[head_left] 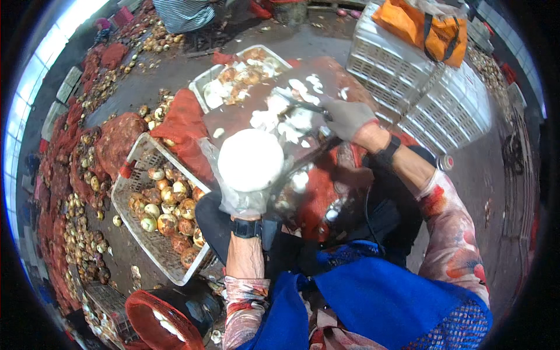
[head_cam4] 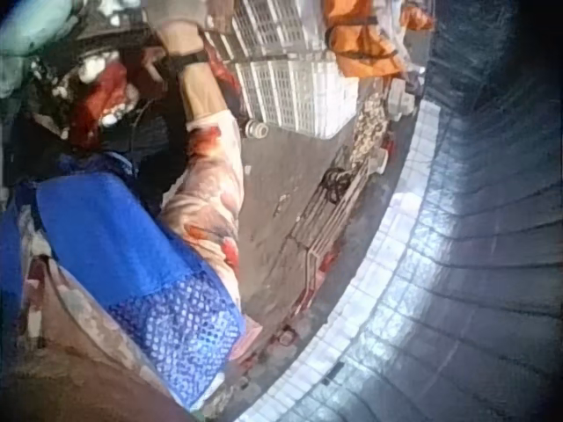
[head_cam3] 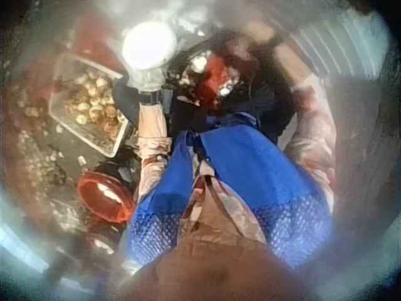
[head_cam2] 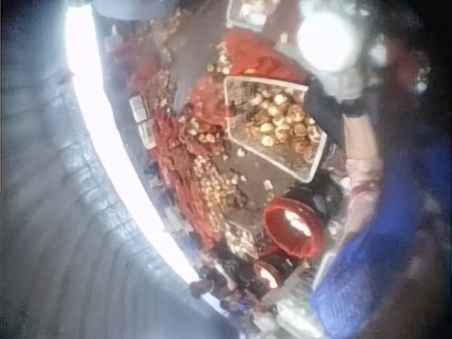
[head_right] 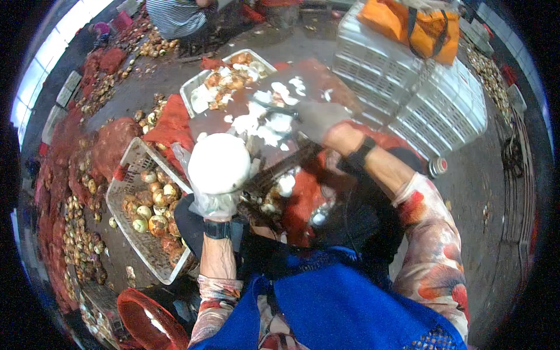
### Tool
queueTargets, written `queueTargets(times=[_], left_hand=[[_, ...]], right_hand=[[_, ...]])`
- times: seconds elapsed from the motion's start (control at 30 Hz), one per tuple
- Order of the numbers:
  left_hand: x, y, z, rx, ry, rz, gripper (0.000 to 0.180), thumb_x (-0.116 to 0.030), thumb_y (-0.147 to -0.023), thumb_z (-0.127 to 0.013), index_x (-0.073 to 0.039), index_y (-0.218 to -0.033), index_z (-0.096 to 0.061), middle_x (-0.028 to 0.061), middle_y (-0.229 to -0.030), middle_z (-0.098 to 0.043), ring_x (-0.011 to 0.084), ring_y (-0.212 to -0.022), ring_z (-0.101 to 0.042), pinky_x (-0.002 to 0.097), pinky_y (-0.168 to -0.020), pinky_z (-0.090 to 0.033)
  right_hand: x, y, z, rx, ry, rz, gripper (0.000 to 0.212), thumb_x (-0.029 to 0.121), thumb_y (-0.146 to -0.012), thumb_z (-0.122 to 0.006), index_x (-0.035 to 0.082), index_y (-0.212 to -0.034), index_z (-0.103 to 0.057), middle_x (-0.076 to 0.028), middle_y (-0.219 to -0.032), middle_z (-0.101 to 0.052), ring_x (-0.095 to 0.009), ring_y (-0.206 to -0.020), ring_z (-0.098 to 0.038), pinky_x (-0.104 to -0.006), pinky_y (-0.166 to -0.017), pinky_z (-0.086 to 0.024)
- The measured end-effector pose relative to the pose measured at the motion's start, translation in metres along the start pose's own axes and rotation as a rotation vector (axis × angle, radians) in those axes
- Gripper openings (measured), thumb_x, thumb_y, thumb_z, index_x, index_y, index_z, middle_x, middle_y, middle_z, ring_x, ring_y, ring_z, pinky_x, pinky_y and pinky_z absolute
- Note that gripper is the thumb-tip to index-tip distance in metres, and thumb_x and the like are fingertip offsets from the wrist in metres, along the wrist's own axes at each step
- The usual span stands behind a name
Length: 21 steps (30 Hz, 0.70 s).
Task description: Peeling and slicing onions on a makeshift cutting board in an agricultural processing environment.
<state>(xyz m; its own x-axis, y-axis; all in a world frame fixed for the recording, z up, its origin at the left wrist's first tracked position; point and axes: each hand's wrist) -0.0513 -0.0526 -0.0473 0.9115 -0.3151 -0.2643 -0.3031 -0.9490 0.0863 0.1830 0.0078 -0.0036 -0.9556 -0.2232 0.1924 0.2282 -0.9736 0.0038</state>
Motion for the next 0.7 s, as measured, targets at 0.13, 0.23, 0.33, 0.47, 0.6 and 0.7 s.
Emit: queueTargets(times=[0.13,0.23,0.33,0.47,0.6,0.7], left_hand=[[-0.007,-0.001,0.032,-0.101,-0.142,-0.184,0.066,-0.057,-0.094,-0.035,-0.008,-0.139,-0.032,0.0163,-0.138,-0.043,0.0341,-0.125,-0.044,0.0567,-0.102,-0.037],[-0.013,-0.008,0.043,-0.069,-0.032,-0.173,0.062,-0.047,-0.095,-0.041,-0.009,-0.141,-0.026,0.0161,-0.137,-0.043,0.0320,-0.124,-0.045,0.0535,-0.101,-0.040],[-0.003,-0.002,0.058,-0.068,-0.542,-0.422,0.062,-0.044,-0.093,-0.050,-0.009,-0.140,-0.029,0.0177,-0.134,-0.045,0.0331,-0.122,-0.047,0.0541,-0.099,-0.042],[-0.010,-0.005,0.059,-0.095,-0.896,-0.562,0.078,-0.014,-0.084,-0.063,-0.011,-0.144,-0.014,0.0176,-0.130,-0.047,0.0278,-0.115,-0.052,0.0429,-0.095,-0.047],[-0.009,0.001,0.058,-0.149,-1.370,-0.733,0.103,-0.003,-0.076,-0.072,-0.011,-0.149,0.000,0.0168,-0.129,-0.048,0.0239,-0.111,-0.054,0.0342,-0.092,-0.048],[-0.012,0.004,0.055,-0.171,-1.313,-0.682,0.098,-0.004,-0.077,-0.071,-0.009,-0.149,-0.004,0.0181,-0.132,-0.046,0.0248,-0.112,-0.054,0.0345,-0.093,-0.047]], right_hand=[[0.014,0.016,-0.001,-0.077,-0.098,0.110,0.032,0.028,-0.082,-0.060,0.014,-0.111,-0.059,-0.012,-0.093,-0.066,-0.031,-0.086,-0.065,-0.0406,-0.075,-0.051],[0.029,0.027,0.002,0.002,-0.174,0.229,0.037,0.033,-0.082,-0.058,0.009,-0.111,-0.058,-0.016,-0.102,-0.064,-0.035,-0.089,-0.063,-0.0436,-0.076,-0.050],[0.042,0.045,0.021,0.183,-0.277,0.149,0.043,0.039,-0.084,-0.058,0.006,-0.112,-0.057,-0.022,-0.093,-0.064,-0.037,-0.088,-0.063,-0.0422,-0.075,-0.049],[0.038,0.058,0.012,0.434,-0.671,0.062,0.050,0.036,-0.086,-0.058,0.001,-0.122,-0.051,-0.015,-0.076,-0.060,-0.025,-0.071,-0.060,-0.0354,-0.063,-0.048],[0.034,0.060,0.010,0.448,-0.697,0.044,0.045,0.031,-0.088,-0.056,0.002,-0.122,-0.049,-0.016,-0.076,-0.060,-0.026,-0.071,-0.060,-0.0360,-0.061,-0.048],[0.038,0.061,0.015,0.383,-0.515,0.102,0.041,0.034,-0.090,-0.054,0.001,-0.114,-0.051,-0.025,-0.086,-0.063,-0.040,-0.084,-0.062,-0.0423,-0.072,-0.049]])
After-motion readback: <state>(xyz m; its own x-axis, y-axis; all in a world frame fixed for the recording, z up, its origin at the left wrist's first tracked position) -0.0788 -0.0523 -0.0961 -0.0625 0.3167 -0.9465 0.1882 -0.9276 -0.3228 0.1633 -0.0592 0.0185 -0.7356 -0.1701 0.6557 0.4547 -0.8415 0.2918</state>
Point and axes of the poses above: each hand's wrist, its own y-axis away from the middle knuckle, its own z-axis out of the back of the hand, x = y × z
